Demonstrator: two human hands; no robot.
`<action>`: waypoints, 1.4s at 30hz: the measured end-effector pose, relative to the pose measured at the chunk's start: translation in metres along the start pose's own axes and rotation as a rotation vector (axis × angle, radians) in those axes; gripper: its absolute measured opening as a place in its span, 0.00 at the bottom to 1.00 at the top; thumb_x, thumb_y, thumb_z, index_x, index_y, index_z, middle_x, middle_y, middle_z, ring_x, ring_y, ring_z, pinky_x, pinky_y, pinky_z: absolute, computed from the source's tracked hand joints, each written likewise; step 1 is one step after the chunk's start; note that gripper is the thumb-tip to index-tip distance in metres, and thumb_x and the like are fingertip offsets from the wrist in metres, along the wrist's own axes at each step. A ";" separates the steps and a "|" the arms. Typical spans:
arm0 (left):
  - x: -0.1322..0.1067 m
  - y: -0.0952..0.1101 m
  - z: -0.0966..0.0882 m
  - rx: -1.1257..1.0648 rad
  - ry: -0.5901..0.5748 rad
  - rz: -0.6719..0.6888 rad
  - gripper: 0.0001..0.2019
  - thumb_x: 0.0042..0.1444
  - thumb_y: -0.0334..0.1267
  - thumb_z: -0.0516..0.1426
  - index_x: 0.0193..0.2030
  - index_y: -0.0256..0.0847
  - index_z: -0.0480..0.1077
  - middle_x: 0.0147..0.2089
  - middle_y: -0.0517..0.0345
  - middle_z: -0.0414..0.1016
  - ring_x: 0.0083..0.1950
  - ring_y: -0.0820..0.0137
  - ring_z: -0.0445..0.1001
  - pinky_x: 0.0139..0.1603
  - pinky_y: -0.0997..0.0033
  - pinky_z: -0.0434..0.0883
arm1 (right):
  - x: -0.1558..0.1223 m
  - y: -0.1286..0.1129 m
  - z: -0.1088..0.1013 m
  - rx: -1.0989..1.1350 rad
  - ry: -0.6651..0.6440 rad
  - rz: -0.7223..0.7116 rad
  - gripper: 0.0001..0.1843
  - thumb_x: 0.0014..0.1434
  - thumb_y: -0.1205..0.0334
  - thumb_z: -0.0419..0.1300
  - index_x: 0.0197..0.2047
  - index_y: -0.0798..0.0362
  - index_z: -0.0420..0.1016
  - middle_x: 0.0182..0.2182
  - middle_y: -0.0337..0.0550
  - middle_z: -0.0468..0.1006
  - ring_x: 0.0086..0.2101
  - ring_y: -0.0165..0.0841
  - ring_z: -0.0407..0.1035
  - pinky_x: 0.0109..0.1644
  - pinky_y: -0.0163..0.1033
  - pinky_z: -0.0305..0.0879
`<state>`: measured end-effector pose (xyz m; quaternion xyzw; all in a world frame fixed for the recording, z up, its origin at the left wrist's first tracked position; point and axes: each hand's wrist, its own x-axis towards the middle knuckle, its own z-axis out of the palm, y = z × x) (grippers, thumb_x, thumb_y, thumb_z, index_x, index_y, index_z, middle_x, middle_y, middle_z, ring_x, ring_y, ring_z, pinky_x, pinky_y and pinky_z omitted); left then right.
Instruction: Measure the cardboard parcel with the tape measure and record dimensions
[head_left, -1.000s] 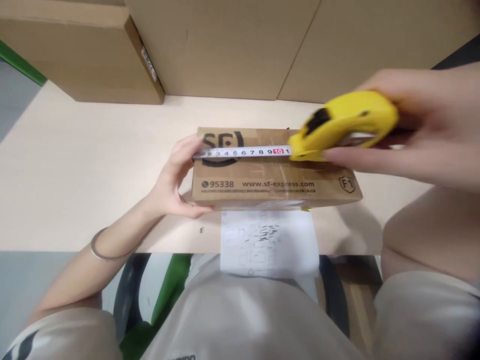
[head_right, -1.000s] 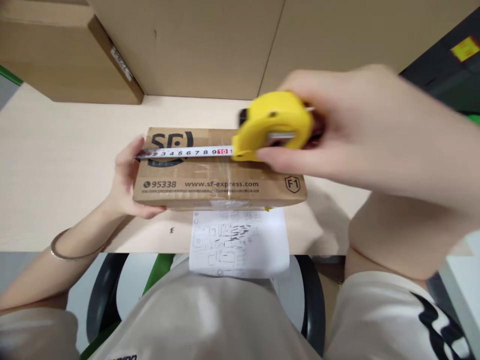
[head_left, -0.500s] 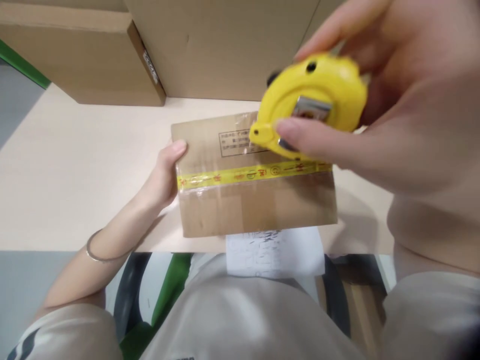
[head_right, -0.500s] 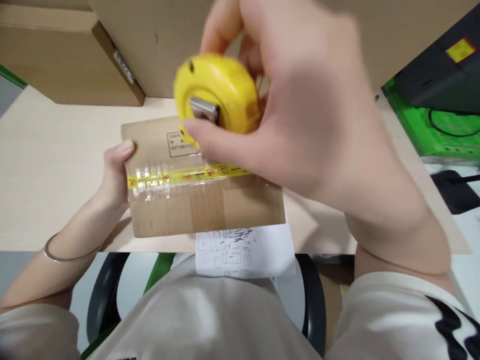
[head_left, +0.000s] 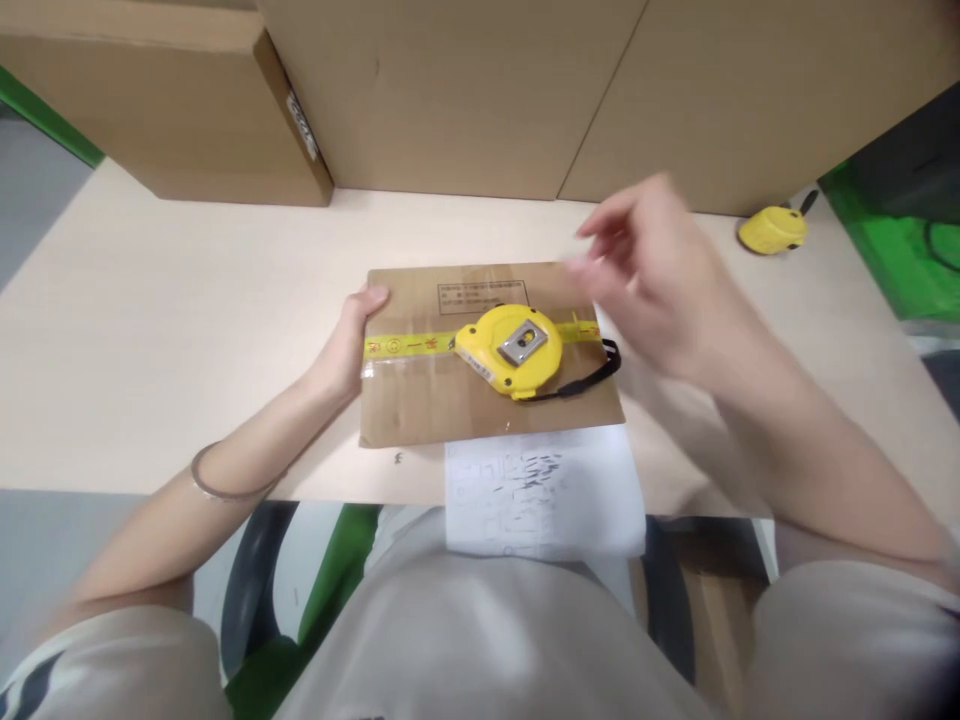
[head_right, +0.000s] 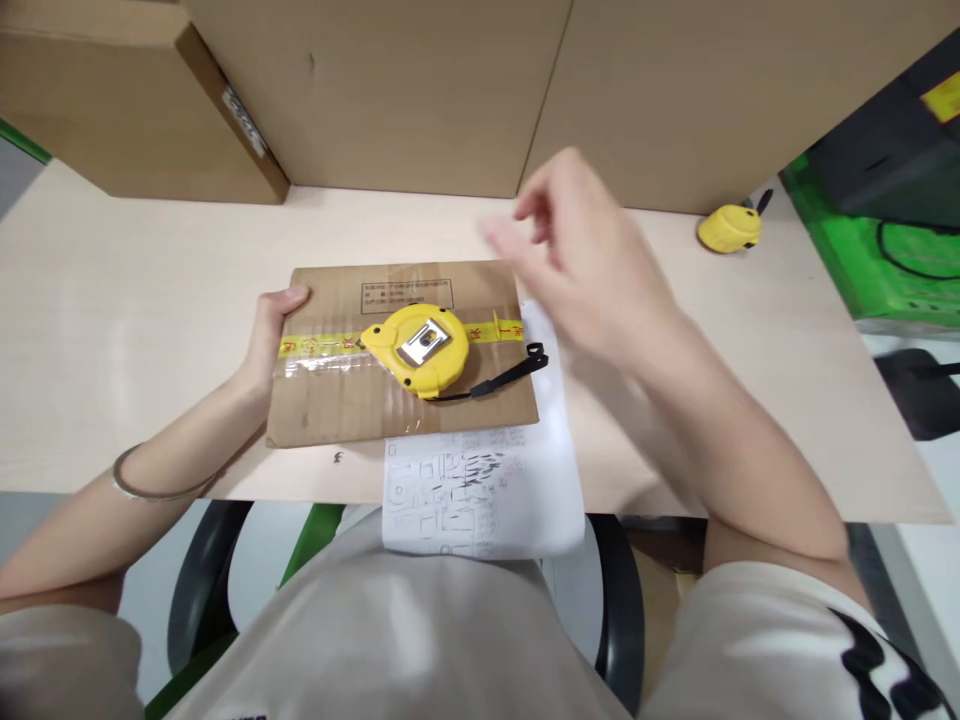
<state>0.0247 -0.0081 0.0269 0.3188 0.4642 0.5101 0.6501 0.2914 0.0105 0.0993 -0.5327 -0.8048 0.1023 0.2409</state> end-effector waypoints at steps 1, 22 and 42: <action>-0.001 -0.001 0.001 -0.004 0.012 -0.022 0.23 0.52 0.54 0.58 0.47 0.38 0.77 0.41 0.44 0.85 0.59 0.41 0.81 0.53 0.45 0.80 | 0.005 0.015 -0.004 -0.045 0.016 0.090 0.24 0.71 0.37 0.51 0.47 0.50 0.68 0.45 0.51 0.77 0.42 0.40 0.71 0.48 0.48 0.66; 0.025 -0.004 -0.007 -0.077 -0.037 -0.130 0.32 0.48 0.55 0.57 0.54 0.33 0.74 0.47 0.39 0.86 0.61 0.36 0.79 0.55 0.41 0.80 | -0.024 0.131 0.056 0.767 -0.207 0.399 0.31 0.52 0.37 0.67 0.32 0.46 0.51 0.20 0.31 0.62 0.21 0.31 0.65 0.27 0.40 0.64; 0.027 -0.014 -0.018 -0.125 0.064 -0.001 0.18 0.43 0.47 0.62 0.40 0.43 0.65 0.41 0.49 0.82 0.57 0.41 0.79 0.52 0.46 0.80 | -0.027 0.128 0.065 0.817 -0.193 0.439 0.19 0.45 0.60 0.78 0.29 0.49 0.70 0.18 0.36 0.73 0.18 0.27 0.66 0.18 0.33 0.59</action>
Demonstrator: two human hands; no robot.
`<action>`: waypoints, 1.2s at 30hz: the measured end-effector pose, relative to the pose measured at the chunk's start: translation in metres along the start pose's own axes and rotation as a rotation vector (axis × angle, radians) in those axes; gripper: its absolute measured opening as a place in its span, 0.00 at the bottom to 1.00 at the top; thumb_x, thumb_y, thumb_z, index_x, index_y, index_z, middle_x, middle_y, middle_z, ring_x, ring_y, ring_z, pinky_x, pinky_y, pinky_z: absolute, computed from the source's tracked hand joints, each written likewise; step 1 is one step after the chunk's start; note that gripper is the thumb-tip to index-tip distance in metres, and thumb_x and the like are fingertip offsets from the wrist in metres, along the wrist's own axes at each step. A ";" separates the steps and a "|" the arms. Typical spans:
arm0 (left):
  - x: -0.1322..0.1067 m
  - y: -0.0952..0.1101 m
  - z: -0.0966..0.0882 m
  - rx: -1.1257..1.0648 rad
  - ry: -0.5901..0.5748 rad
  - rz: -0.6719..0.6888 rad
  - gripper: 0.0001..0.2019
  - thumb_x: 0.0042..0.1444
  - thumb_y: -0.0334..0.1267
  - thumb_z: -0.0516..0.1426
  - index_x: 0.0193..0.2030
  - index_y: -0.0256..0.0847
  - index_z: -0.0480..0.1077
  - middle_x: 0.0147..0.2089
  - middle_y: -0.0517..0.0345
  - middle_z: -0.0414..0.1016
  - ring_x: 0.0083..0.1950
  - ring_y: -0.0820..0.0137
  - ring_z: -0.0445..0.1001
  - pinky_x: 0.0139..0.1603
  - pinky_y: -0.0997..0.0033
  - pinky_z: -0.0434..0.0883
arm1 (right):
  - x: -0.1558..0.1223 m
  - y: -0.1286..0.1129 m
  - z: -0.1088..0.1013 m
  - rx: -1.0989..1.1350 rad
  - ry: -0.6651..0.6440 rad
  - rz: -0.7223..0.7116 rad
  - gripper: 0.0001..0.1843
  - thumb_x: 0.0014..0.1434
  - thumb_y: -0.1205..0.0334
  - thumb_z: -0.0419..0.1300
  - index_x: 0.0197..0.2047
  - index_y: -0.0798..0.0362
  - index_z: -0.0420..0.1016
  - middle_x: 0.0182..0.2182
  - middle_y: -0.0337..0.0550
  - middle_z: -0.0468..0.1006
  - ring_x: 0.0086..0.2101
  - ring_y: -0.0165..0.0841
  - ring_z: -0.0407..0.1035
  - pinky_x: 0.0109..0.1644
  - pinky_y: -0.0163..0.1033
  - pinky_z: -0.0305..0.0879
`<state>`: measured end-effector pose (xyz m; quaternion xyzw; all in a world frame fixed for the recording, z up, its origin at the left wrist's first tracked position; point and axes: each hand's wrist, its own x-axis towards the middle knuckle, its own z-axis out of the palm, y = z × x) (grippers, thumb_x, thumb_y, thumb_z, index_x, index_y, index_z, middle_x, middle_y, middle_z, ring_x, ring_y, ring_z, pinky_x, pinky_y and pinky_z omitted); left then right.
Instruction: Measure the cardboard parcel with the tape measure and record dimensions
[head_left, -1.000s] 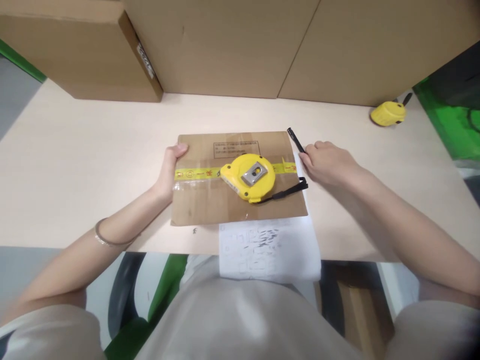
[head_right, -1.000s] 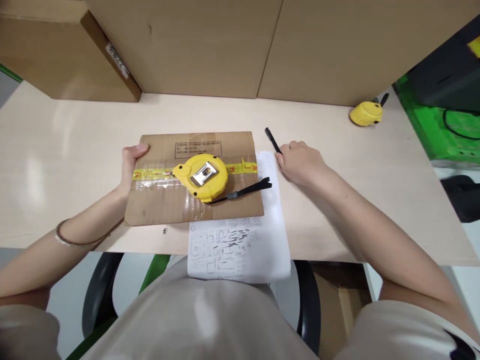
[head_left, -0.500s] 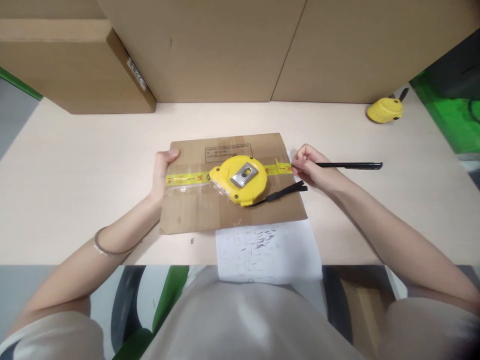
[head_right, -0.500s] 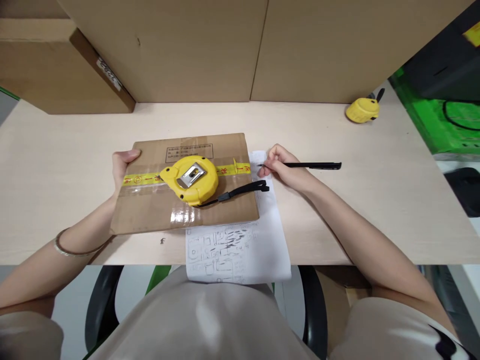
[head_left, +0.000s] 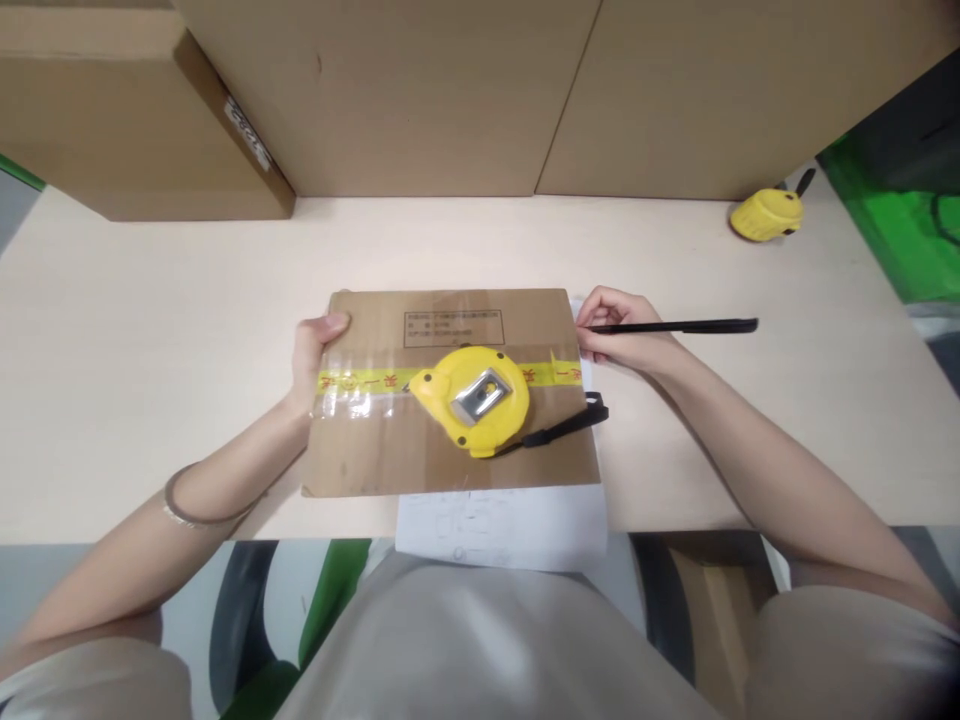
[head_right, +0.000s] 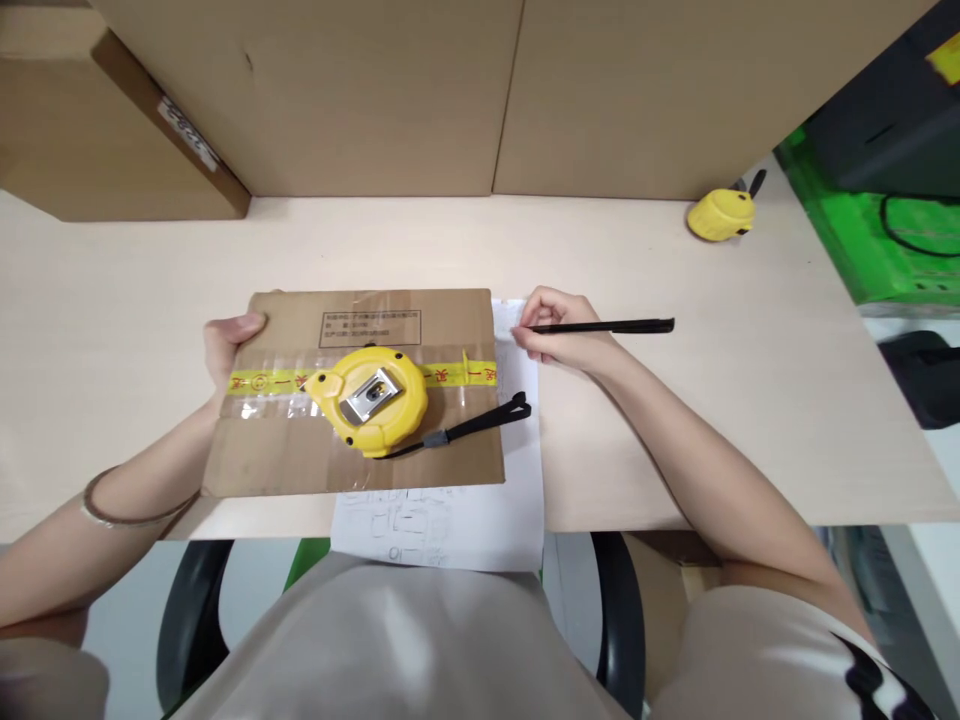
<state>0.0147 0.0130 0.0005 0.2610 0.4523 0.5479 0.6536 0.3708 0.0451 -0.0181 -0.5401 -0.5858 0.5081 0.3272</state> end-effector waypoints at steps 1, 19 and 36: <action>0.000 0.000 0.000 -0.003 -0.003 0.003 0.17 0.44 0.47 0.62 0.39 0.44 0.64 0.42 0.50 0.82 0.57 0.42 0.79 0.52 0.47 0.80 | 0.002 0.001 -0.002 -0.006 -0.009 0.002 0.19 0.45 0.61 0.78 0.28 0.50 0.70 0.18 0.37 0.74 0.18 0.27 0.67 0.19 0.33 0.62; 0.004 0.000 -0.002 -0.108 -0.093 -0.080 0.20 0.42 0.46 0.63 0.41 0.43 0.64 0.48 0.51 0.79 0.62 0.42 0.77 0.58 0.44 0.78 | 0.006 0.003 -0.005 -0.035 -0.077 0.002 0.20 0.43 0.61 0.77 0.22 0.52 0.67 0.17 0.36 0.71 0.17 0.24 0.63 0.19 0.31 0.58; 0.005 0.001 0.001 -0.051 -0.073 -0.005 0.19 0.43 0.44 0.61 0.41 0.41 0.64 0.49 0.47 0.81 0.66 0.37 0.74 0.61 0.41 0.78 | 0.006 0.000 -0.004 -0.064 -0.036 -0.015 0.15 0.40 0.65 0.73 0.20 0.51 0.68 0.15 0.35 0.70 0.16 0.24 0.63 0.18 0.31 0.57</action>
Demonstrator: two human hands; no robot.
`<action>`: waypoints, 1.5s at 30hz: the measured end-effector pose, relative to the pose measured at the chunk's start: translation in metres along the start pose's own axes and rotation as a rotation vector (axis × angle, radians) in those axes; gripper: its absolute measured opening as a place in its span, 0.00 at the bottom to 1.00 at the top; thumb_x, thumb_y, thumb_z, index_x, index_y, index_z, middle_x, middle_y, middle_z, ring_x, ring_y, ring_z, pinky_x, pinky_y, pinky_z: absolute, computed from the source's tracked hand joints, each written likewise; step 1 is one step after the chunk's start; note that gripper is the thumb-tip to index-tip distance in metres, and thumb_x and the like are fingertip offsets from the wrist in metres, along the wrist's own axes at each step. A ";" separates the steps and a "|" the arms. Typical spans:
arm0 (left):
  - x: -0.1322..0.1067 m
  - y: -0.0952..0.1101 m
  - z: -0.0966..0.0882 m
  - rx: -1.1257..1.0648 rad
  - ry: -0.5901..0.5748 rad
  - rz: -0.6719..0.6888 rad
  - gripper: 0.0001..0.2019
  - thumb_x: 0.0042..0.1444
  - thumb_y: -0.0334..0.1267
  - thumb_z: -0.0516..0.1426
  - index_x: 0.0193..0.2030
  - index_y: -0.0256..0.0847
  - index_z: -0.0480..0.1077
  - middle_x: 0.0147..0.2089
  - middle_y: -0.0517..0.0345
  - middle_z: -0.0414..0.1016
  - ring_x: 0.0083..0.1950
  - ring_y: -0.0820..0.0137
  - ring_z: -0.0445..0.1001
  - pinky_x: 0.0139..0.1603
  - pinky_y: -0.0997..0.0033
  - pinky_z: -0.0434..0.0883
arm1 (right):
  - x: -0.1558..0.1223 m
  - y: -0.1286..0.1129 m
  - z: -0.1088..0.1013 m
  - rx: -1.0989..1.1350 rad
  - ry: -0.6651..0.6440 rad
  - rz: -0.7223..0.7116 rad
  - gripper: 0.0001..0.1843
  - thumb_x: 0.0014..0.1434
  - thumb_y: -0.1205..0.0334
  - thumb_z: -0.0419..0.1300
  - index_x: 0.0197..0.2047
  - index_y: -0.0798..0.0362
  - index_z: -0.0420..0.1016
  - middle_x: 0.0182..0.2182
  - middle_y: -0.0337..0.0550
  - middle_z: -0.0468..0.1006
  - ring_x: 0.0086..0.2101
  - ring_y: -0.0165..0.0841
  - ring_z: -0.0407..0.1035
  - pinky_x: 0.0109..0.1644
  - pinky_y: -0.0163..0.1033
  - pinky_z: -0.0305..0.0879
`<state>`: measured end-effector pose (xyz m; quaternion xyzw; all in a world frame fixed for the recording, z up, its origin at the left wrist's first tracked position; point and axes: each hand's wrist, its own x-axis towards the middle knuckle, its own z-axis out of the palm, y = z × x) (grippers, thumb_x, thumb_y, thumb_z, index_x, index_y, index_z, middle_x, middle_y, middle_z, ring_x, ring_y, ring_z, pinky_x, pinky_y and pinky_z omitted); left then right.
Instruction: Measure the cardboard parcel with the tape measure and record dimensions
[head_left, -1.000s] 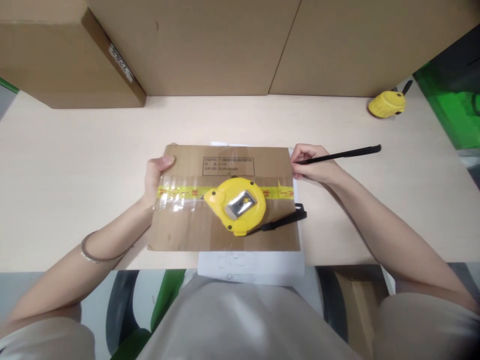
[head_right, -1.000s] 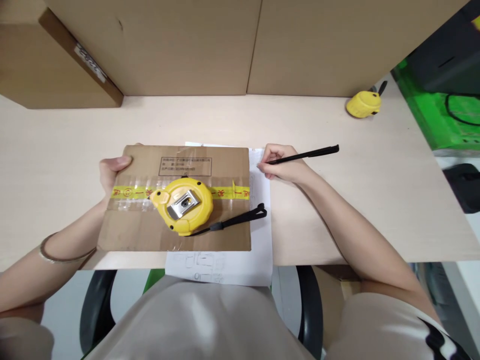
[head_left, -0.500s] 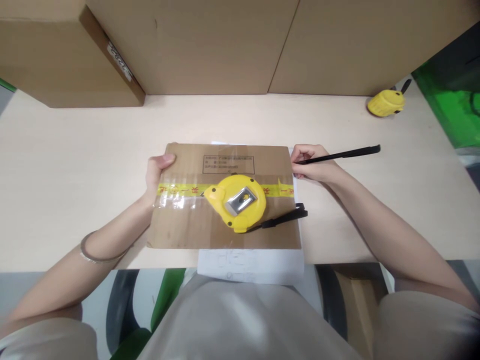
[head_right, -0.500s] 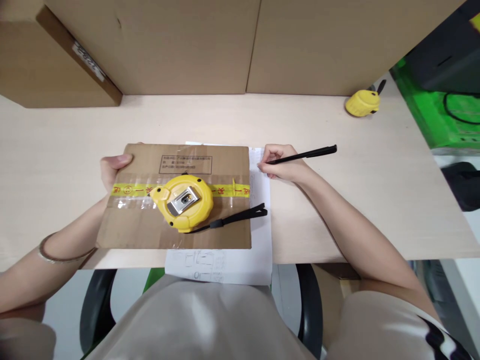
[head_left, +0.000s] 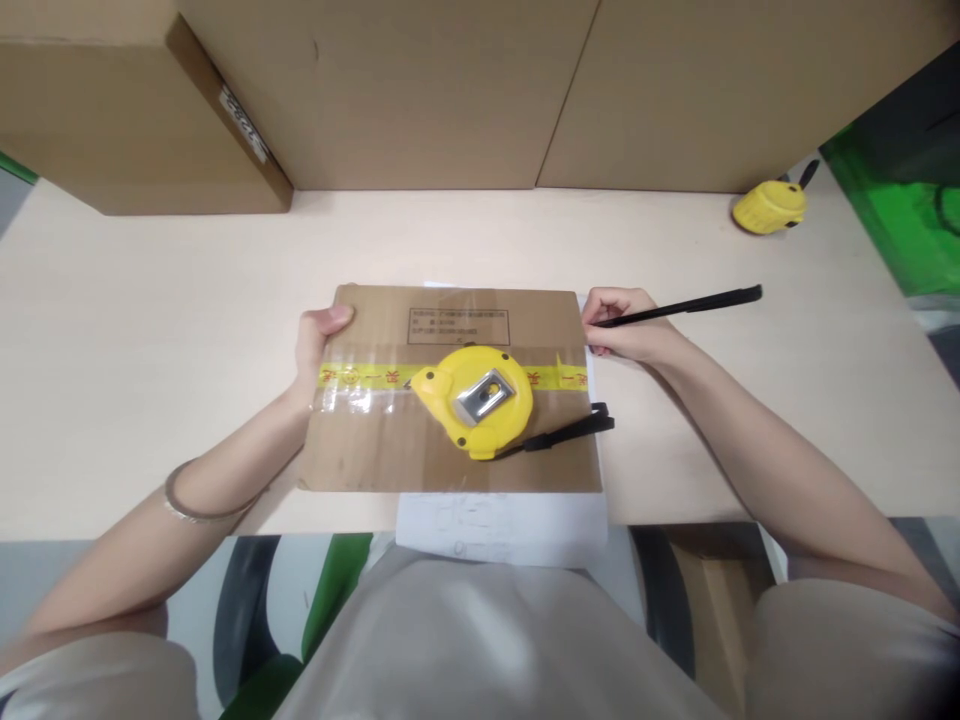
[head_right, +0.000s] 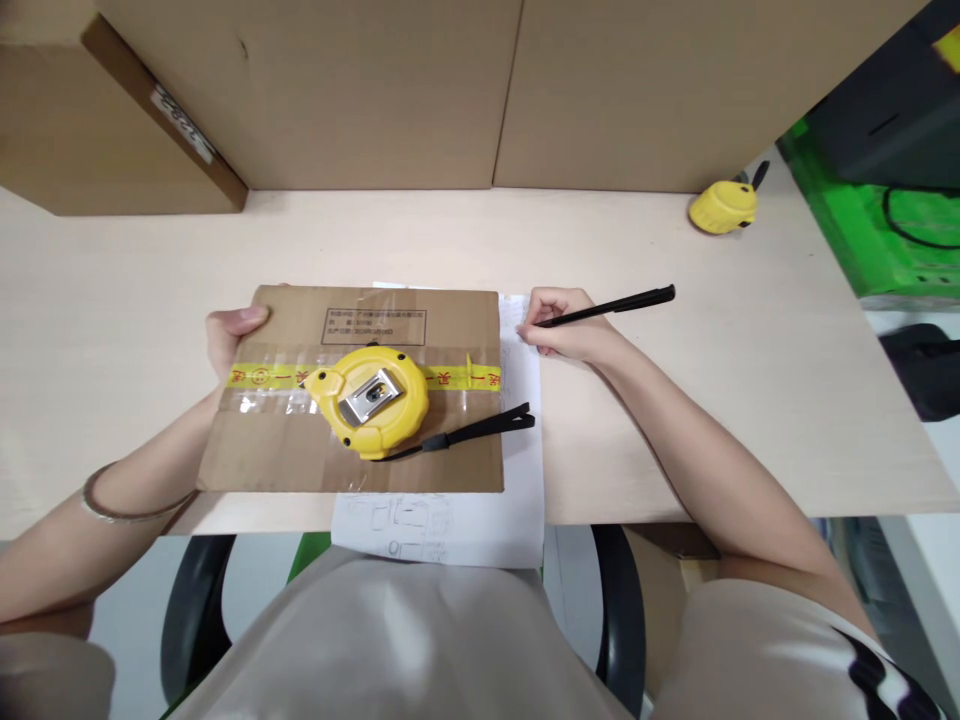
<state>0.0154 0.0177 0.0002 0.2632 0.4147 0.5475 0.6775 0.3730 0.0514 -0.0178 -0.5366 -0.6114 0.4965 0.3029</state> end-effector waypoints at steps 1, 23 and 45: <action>0.000 0.000 -0.001 0.010 0.014 0.004 0.19 0.43 0.44 0.61 0.42 0.41 0.64 0.49 0.47 0.81 0.66 0.37 0.75 0.61 0.41 0.78 | 0.000 0.001 0.000 -0.004 0.010 -0.004 0.14 0.40 0.65 0.72 0.20 0.51 0.68 0.15 0.35 0.70 0.15 0.24 0.62 0.18 0.31 0.56; -0.006 0.003 0.005 0.021 0.053 0.008 0.20 0.43 0.42 0.62 0.44 0.42 0.64 0.52 0.51 0.81 0.68 0.38 0.73 0.64 0.41 0.76 | -0.005 0.008 -0.006 -0.065 0.000 -0.001 0.16 0.46 0.63 0.73 0.23 0.50 0.68 0.15 0.35 0.71 0.16 0.24 0.63 0.19 0.32 0.57; -0.003 0.000 -0.003 -0.058 0.021 -0.100 0.20 0.41 0.46 0.64 0.37 0.43 0.63 0.44 0.48 0.81 0.62 0.41 0.76 0.61 0.46 0.77 | -0.010 0.010 -0.010 -0.059 0.031 0.043 0.17 0.45 0.60 0.76 0.22 0.50 0.71 0.15 0.36 0.72 0.16 0.24 0.63 0.18 0.31 0.58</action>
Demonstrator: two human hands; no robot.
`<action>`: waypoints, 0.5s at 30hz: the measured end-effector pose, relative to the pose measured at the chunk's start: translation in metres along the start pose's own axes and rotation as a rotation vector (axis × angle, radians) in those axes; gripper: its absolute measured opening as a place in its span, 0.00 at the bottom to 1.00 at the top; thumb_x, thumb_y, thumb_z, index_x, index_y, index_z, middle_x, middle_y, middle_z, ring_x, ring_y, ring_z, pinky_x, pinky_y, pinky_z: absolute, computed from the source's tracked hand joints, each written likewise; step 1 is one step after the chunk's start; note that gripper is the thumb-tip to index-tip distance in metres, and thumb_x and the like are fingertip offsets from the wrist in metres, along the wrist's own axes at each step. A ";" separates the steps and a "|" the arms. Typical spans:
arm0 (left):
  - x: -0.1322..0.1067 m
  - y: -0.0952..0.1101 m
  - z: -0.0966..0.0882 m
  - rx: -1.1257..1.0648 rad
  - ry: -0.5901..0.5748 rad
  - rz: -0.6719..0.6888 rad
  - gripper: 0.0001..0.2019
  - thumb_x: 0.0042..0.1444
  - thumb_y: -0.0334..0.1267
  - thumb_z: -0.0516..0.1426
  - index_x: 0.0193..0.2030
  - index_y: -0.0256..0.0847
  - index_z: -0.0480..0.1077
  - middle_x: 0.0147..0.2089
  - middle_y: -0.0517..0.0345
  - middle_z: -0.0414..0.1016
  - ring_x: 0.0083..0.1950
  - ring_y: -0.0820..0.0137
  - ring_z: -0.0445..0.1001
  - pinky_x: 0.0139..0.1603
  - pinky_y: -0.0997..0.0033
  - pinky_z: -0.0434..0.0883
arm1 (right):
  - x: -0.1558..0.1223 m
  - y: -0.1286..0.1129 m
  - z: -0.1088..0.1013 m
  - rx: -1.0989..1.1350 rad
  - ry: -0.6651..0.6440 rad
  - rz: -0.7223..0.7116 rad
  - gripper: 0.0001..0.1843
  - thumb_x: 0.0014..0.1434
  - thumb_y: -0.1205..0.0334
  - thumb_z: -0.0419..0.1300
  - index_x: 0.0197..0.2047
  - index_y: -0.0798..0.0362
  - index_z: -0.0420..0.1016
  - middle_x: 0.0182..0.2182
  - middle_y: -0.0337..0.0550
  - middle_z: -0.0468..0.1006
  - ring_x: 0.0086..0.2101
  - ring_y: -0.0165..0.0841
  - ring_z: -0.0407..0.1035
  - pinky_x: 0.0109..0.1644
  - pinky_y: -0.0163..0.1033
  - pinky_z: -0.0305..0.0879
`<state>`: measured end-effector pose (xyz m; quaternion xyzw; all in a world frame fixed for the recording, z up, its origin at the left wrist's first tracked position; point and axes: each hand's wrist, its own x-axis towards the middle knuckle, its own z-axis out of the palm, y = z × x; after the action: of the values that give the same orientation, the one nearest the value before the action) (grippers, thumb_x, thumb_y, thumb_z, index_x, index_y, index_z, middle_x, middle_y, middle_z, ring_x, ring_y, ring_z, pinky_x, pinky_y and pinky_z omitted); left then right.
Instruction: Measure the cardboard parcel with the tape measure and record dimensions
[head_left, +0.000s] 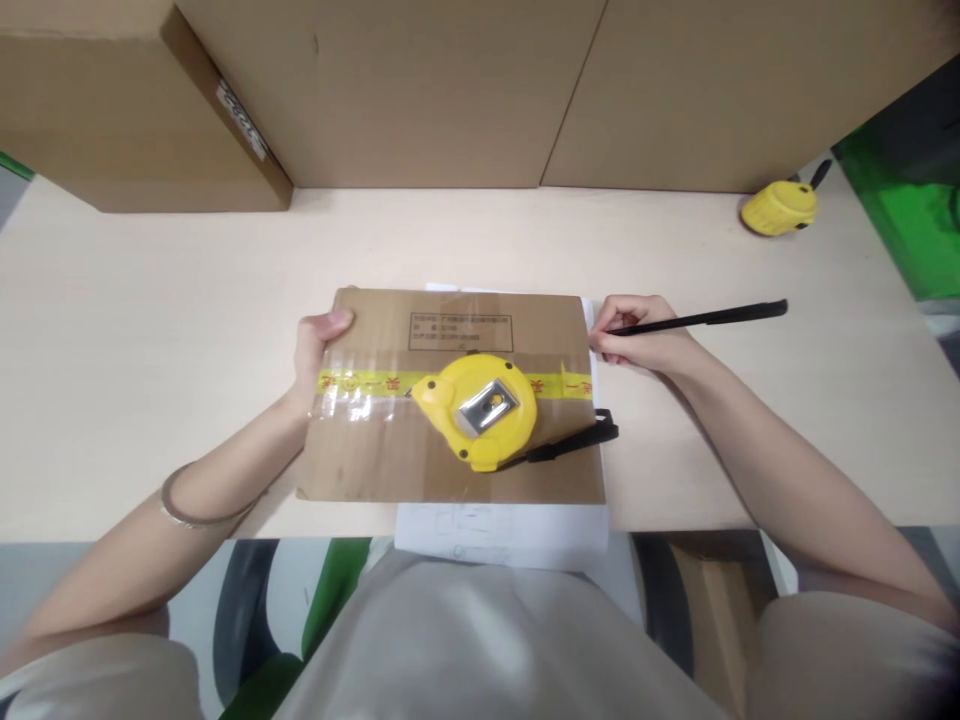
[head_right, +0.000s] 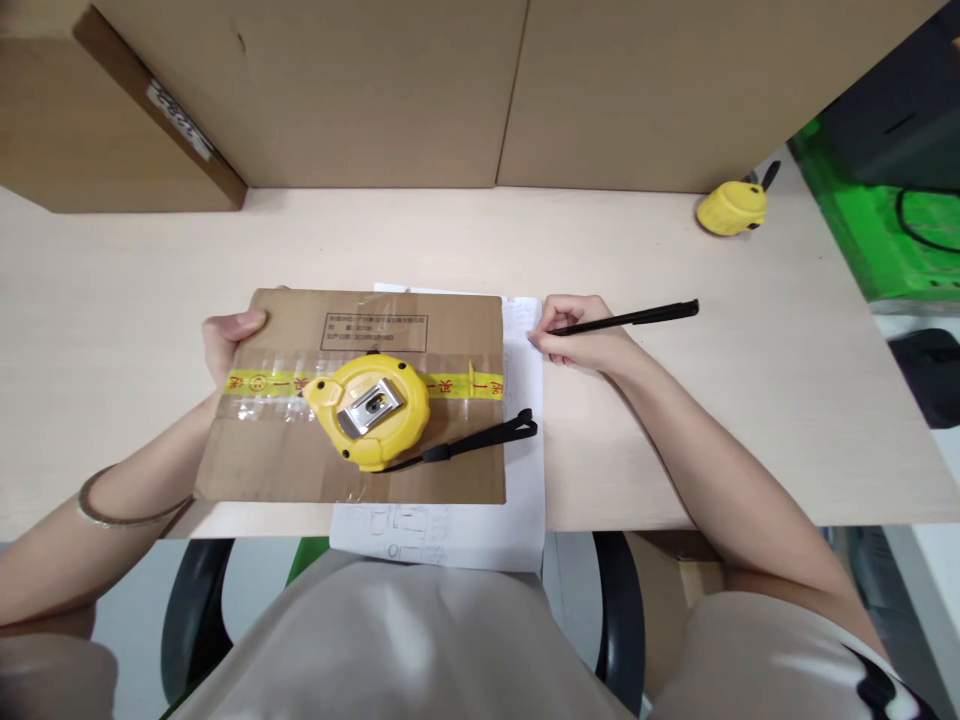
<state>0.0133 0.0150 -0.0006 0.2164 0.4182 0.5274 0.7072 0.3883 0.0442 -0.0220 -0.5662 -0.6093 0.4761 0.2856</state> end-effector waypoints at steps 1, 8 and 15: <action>0.000 0.000 0.000 0.002 -0.003 -0.001 0.19 0.41 0.46 0.64 0.37 0.43 0.63 0.44 0.49 0.81 0.62 0.41 0.77 0.61 0.46 0.77 | 0.000 0.000 0.000 0.000 0.001 0.001 0.17 0.45 0.59 0.76 0.23 0.50 0.71 0.15 0.36 0.72 0.16 0.24 0.63 0.18 0.31 0.59; 0.001 0.001 0.000 -0.014 -0.027 -0.004 0.18 0.40 0.45 0.64 0.36 0.44 0.62 0.43 0.51 0.81 0.61 0.42 0.77 0.60 0.46 0.77 | 0.001 -0.001 0.000 0.008 0.015 -0.001 0.18 0.44 0.59 0.76 0.22 0.50 0.69 0.14 0.34 0.71 0.15 0.24 0.63 0.18 0.32 0.59; 0.001 0.001 0.000 0.001 -0.001 0.043 0.19 0.41 0.44 0.62 0.40 0.43 0.64 0.47 0.50 0.81 0.65 0.39 0.75 0.62 0.42 0.76 | 0.001 -0.002 0.000 0.007 0.001 0.001 0.17 0.44 0.61 0.75 0.21 0.50 0.69 0.14 0.35 0.71 0.15 0.22 0.61 0.18 0.30 0.57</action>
<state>0.0130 0.0163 -0.0002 0.2263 0.4132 0.5422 0.6957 0.3872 0.0450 -0.0204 -0.5658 -0.6070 0.4781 0.2878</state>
